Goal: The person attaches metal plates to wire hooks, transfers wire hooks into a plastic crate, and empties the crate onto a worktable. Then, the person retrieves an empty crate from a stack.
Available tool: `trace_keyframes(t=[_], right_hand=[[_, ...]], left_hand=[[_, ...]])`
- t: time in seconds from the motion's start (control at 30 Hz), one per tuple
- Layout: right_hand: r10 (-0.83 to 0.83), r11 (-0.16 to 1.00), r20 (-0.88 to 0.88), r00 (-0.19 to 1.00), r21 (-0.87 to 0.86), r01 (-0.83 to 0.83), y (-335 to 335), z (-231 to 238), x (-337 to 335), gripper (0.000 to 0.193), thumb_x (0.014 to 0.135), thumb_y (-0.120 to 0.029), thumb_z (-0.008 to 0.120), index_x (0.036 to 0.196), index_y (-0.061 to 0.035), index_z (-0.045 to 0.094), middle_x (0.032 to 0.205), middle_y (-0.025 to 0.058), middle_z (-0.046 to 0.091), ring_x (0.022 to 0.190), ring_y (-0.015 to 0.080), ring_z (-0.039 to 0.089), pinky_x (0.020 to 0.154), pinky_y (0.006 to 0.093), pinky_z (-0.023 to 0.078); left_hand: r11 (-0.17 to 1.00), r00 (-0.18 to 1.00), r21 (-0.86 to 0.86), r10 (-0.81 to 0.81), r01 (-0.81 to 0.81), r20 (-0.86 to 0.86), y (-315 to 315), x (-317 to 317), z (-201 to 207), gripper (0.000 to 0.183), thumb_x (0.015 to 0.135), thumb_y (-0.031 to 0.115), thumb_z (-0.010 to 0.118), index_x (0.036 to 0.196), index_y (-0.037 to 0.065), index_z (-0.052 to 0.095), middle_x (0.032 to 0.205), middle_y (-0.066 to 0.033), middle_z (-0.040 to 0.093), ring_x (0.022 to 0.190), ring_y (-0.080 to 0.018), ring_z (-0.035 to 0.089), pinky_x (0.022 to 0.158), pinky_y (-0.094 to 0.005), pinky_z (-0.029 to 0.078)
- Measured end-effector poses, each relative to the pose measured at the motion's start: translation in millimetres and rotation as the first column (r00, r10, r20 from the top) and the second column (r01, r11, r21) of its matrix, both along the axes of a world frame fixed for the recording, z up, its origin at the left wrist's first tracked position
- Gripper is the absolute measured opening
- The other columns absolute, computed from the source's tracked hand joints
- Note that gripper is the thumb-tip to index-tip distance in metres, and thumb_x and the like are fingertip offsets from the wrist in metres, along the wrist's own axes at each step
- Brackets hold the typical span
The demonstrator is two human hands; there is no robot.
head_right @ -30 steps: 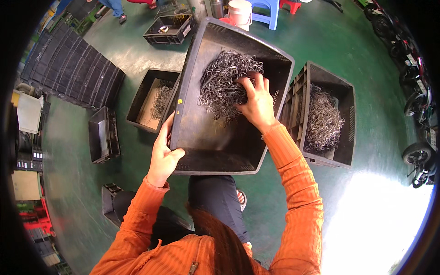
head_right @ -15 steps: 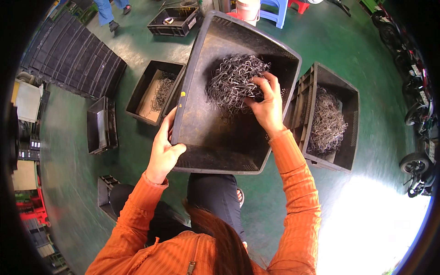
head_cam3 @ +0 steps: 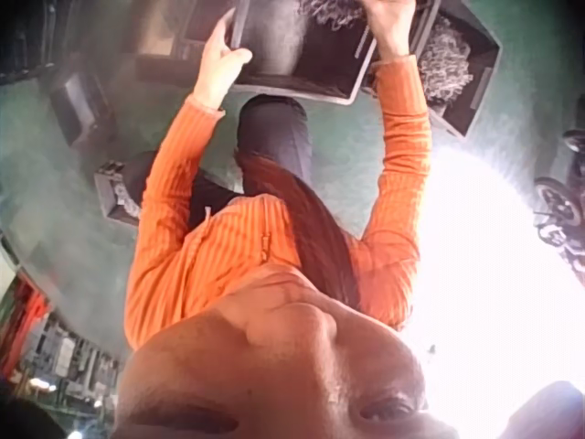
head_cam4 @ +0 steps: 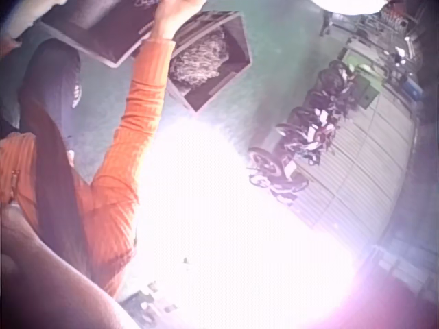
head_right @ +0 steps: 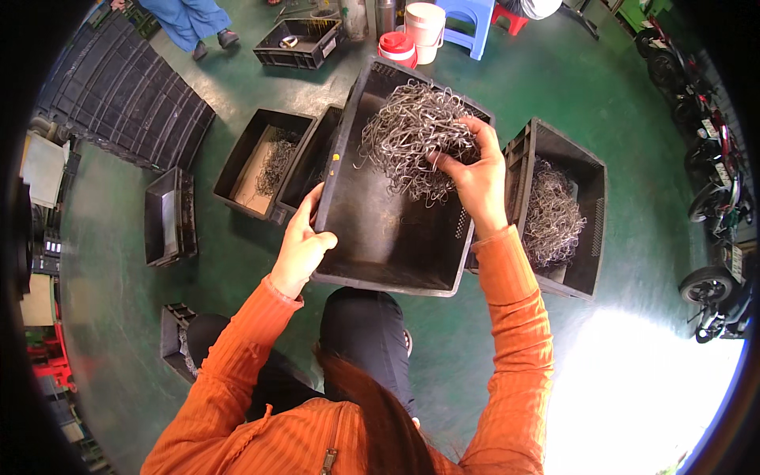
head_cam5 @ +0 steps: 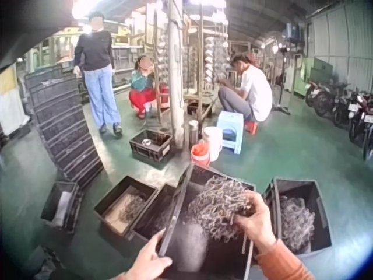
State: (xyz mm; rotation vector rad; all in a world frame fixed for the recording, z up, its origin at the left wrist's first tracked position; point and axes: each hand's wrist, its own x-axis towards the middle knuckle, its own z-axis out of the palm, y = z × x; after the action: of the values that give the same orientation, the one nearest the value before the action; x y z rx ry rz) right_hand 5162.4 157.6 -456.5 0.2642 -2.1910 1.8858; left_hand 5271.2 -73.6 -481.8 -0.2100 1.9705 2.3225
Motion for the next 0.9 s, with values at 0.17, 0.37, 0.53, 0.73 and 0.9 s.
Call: trace_keyframes(t=[0.17, 0.37, 0.53, 0.73, 0.9], right_hand=[[0.015, 0.999, -0.032, 0.999, -0.029, -0.016, 1.5, 51.6, 7.2, 0.046, 0.060, 0.003, 0.074, 0.101, -0.0029, 0.052, 0.091, 0.0022, 0.059, 0.083, 0.0100, 0.055, 0.078, 0.0241, 0.045], [-0.050, 0.998, -0.128, 0.991, 0.039, 0.055, 20.7, 116.0, 18.9, 0.044, 0.063, 0.005, 0.070, 0.103, -0.0007, 0.052, 0.090, 0.0059, 0.062, 0.080, 0.0119, 0.059, 0.074, 0.0247, 0.048], [-0.087, 0.996, -0.230, 0.969, 0.009, 0.091, 68.3, 154.2, 17.7, 0.043, 0.066, 0.004, 0.069, 0.105, -0.0003, 0.053, 0.091, 0.0049, 0.062, 0.081, 0.0115, 0.058, 0.075, 0.0244, 0.048], [-0.270, 0.943, -0.263, 0.926, 0.124, 0.310, 147.5, 189.9, 26.6, 0.044, 0.067, 0.007, 0.066, 0.107, 0.0008, 0.052, 0.093, 0.0078, 0.062, 0.084, 0.0140, 0.060, 0.077, 0.0261, 0.048], [-0.443, 0.827, -0.312, 0.841, 0.219, 0.517, 201.7, 150.4, 21.8, 0.045, 0.061, -0.005, 0.075, 0.102, -0.0019, 0.056, 0.092, 0.0041, 0.063, 0.081, 0.0102, 0.057, 0.075, 0.0242, 0.045]], left_hand=[[1.000, 1.000, -0.008, 0.003, -0.003, -0.003, 4.8, -9.9, -3.0, 0.074, 0.063, -0.015, 0.043, 0.132, 0.008, 0.032, 0.068, 0.0048, 0.048, 0.044, -0.0005, 0.033, 0.040, -0.0180, 0.027], [1.000, 0.997, -0.008, 0.017, -0.018, -0.073, 8.3, -23.5, 4.1, 0.074, 0.062, -0.014, 0.046, 0.132, 0.007, 0.032, 0.066, 0.0048, 0.047, 0.043, -0.0011, 0.033, 0.039, -0.0178, 0.027], [0.999, 0.999, 0.031, -0.020, 0.022, -0.045, 12.1, -28.2, 14.2, 0.074, 0.057, -0.012, 0.042, 0.129, 0.000, 0.034, 0.116, -0.0069, 0.049, 0.092, -0.0097, 0.049, 0.071, -0.0171, 0.039], [0.999, 0.994, -0.036, 0.034, -0.038, -0.107, 14.4, -35.8, 1.9, 0.073, 0.058, -0.011, 0.042, 0.129, -0.001, 0.033, 0.107, -0.0063, 0.052, 0.070, -0.0066, 0.046, 0.056, -0.0181, 0.037], [0.996, 0.998, -0.067, 0.058, -0.061, -0.039, 2.0, -29.9, -3.4, 0.071, 0.056, -0.011, 0.042, 0.127, 0.000, 0.037, 0.102, -0.0042, 0.051, 0.077, -0.0076, 0.047, 0.062, -0.0175, 0.038]])
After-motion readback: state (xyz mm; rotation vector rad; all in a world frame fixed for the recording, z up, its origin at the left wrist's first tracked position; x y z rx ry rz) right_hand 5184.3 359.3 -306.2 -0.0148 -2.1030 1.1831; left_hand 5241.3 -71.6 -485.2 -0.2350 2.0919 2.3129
